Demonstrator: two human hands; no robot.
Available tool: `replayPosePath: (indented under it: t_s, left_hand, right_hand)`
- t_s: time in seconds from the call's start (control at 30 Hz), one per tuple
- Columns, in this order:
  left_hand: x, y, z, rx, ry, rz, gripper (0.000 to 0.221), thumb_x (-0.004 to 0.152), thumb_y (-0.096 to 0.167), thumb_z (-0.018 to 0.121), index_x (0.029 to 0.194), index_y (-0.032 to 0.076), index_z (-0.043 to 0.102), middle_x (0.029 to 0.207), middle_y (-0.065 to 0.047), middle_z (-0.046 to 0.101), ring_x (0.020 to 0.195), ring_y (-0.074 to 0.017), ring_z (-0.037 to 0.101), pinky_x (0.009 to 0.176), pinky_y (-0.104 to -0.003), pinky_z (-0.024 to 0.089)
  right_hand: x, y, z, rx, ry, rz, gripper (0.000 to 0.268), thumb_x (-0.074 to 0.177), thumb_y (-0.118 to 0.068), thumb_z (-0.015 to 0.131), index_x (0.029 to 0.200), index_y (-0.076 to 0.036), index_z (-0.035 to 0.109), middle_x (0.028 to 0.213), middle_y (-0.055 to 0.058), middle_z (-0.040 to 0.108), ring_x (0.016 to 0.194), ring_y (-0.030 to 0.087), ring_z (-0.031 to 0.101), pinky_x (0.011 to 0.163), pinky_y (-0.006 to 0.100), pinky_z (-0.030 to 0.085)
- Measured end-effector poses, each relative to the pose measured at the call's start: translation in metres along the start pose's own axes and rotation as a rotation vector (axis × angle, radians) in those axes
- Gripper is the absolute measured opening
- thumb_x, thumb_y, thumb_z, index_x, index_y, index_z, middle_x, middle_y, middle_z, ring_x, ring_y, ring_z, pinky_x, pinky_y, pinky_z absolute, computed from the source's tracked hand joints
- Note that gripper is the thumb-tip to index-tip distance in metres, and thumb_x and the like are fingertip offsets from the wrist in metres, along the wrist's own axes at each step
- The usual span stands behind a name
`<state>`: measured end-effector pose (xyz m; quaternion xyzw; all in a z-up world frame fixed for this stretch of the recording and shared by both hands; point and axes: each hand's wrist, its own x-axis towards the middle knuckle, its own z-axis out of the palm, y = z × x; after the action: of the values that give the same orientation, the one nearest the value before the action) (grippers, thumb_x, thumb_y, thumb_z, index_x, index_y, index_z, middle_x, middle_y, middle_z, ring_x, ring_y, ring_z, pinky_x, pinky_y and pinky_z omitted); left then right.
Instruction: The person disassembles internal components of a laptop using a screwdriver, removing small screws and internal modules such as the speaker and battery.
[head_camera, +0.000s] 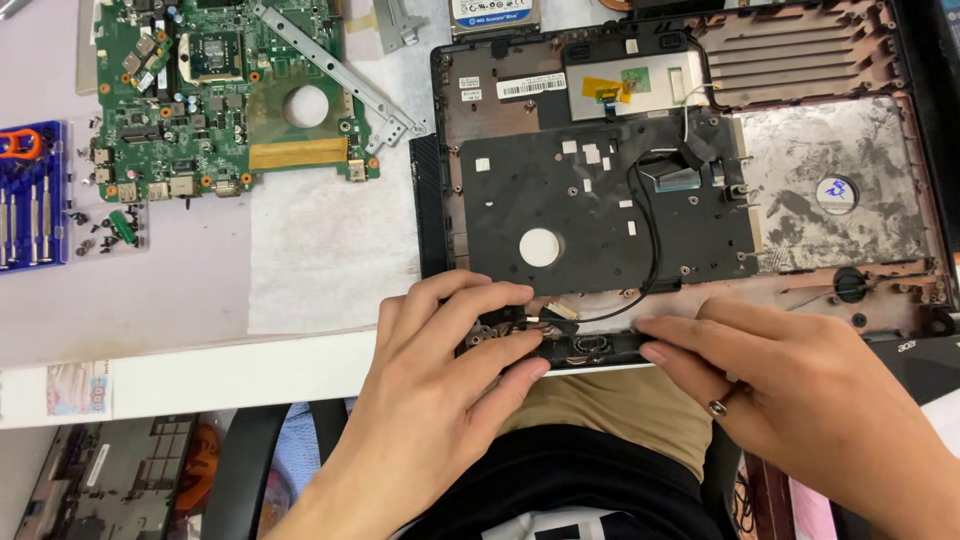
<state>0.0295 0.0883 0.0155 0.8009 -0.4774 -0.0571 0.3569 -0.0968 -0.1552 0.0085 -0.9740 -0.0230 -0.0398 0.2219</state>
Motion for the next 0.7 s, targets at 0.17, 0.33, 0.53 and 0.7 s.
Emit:
replayPosePath:
  t_s: [0.17,0.33,0.53,0.7]
  left_hand:
    - [0.0008,0.0004,0.0005,-0.008,-0.005,-0.016,0.017,0.098,0.02,0.069,0.107,0.007,0.075,0.132,-0.007,0.064,0.124,-0.034,0.054,0.09,-0.05,0.041]
    - [0.0014,-0.0007,0.0017,-0.014,0.021,0.004,0.018,0.098,0.02,0.069,0.107,0.006,0.074,0.131,-0.007,0.065,0.121,-0.0342,0.056,0.091,-0.048,0.042]
    - [0.0005,-0.0005,0.0012,0.0,-0.009,-0.033,0.018,0.098,0.023,0.07,0.107,0.008,0.074,0.133,-0.005,0.064,0.124,-0.0326,0.055,0.086,-0.049,0.04]
    - [0.0003,-0.0003,0.0009,0.028,0.022,0.007,0.017,0.097,0.02,0.073,0.109,0.007,0.071,0.132,-0.006,0.065,0.121,-0.0325,0.057,0.088,-0.046,0.041]
  right_hand:
    - [0.0003,0.002,0.0003,-0.006,-0.023,0.009,0.027,0.091,-0.027,0.069,0.116,-0.017,0.073,0.082,-0.007,0.073,0.071,0.013,0.072,0.05,0.039,0.055]
    - [0.0037,0.0004,-0.0024,0.027,-0.059,0.045,0.023,0.091,-0.03,0.068,0.112,-0.02,0.072,0.092,-0.008,0.079,0.07,0.014,0.075,0.056,0.035,0.058]
    - [0.0,0.0001,0.0019,-0.041,0.009,-0.026,0.027,0.091,-0.026,0.07,0.116,-0.016,0.073,0.088,-0.006,0.077,0.08,0.012,0.076,0.057,0.035,0.058]
    - [-0.0041,0.0033,0.0037,-0.083,-0.083,0.086,0.028,0.088,-0.038,0.072,0.113,-0.026,0.071,0.079,-0.012,0.077,0.057,0.012,0.07,0.047,0.036,0.053]
